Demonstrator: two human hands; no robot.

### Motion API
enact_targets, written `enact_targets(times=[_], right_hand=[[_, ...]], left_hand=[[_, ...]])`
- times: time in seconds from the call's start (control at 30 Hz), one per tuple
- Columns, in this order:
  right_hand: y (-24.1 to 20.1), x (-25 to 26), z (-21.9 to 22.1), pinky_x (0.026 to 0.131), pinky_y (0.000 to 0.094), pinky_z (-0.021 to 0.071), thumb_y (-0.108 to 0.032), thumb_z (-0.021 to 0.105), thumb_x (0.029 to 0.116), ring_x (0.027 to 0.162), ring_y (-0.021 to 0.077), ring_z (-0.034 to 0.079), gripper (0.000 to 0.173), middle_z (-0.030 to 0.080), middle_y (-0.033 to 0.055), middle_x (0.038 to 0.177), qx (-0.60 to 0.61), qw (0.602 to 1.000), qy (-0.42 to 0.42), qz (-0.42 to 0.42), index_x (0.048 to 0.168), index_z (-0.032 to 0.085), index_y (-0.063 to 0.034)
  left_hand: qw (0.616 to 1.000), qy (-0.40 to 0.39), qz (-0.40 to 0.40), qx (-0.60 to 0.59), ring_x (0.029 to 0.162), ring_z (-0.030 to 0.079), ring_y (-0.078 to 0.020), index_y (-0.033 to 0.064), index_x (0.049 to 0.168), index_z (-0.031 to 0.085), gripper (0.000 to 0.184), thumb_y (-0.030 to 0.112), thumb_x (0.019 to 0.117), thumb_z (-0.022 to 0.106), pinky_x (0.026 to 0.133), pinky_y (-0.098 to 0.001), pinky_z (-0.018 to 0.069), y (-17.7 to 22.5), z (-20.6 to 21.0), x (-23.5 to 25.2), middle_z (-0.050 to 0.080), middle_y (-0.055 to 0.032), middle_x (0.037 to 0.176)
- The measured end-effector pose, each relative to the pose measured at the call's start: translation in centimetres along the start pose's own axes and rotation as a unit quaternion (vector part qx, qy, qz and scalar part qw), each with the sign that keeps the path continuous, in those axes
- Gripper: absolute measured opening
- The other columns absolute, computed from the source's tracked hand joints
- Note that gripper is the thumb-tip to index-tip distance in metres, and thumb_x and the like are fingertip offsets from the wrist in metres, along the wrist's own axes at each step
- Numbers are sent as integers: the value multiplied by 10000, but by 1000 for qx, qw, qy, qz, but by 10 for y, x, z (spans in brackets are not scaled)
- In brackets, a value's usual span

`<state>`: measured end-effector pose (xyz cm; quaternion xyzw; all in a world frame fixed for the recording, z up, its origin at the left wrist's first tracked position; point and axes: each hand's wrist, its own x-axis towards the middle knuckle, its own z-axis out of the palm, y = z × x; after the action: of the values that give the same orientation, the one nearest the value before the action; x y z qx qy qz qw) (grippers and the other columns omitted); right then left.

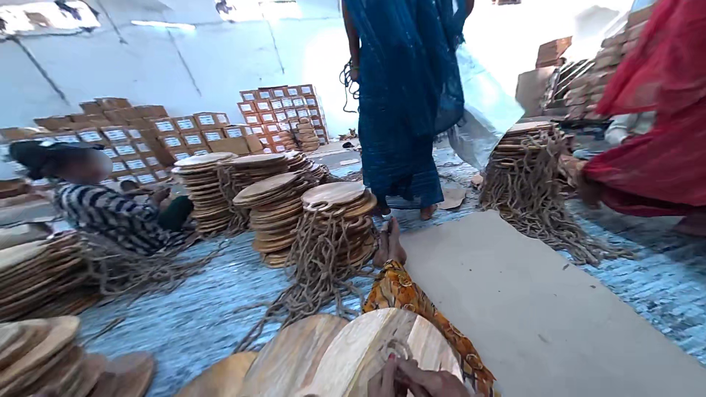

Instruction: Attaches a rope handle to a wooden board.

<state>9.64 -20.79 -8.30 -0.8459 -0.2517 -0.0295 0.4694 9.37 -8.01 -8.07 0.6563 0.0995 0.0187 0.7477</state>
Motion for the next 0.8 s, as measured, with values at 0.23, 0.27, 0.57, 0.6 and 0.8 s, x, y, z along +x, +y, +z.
enact_targets(times=[0.23, 0.27, 0.57, 0.6, 0.8], right_hand=[[13, -3, -5, 608, 398, 519, -24, 490, 1028, 570, 235, 586, 331, 664, 175, 738, 82, 994, 6, -76, 1308, 646, 60], [16, -4, -7, 596, 359, 496, -28, 485, 1033, 561, 199, 554, 317, 647, 160, 726, 96, 992, 4, -79, 1290, 643, 72], [59, -1, -27, 698, 188, 491, -12, 518, 1003, 741, 61, 600, 248, 714, 145, 934, 116, 990, 44, -66, 1124, 715, 78], [63, 1, -28, 739, 206, 518, -17, 537, 995, 778, 82, 636, 233, 724, 147, 948, 107, 990, 58, -77, 1096, 730, 66], [58, 22, -26, 891, 503, 496, -160, 625, 960, 889, 260, 714, 194, 758, 100, 911, 1, 981, 138, -138, 955, 783, -47]], left_hand=[[994, 20, -39, -101, 484, 484, 32, 72, 830, 611, 493, 146, 1105, 209, 490, -135, 406, 11, -2, -2, 611, 77, 618], [992, 18, -45, -119, 488, 495, 30, 60, 850, 623, 500, 144, 1107, 202, 488, -133, 409, 14, -2, -2, 645, 61, 652], [975, -119, -90, -166, 802, 691, -61, 95, 901, 629, 476, 108, 1066, 183, 750, -230, 568, 15, -19, -3, 730, 20, 885], [976, -153, -92, -127, 859, 697, -76, 75, 938, 634, 455, 100, 1056, 195, 803, -258, 573, 14, -21, -5, 736, 9, 939], [970, -244, -7, 16, 673, 611, 49, 71, 874, 674, 412, 59, 1042, 298, 662, -160, 508, 3, -16, -11, 702, 104, 769]])
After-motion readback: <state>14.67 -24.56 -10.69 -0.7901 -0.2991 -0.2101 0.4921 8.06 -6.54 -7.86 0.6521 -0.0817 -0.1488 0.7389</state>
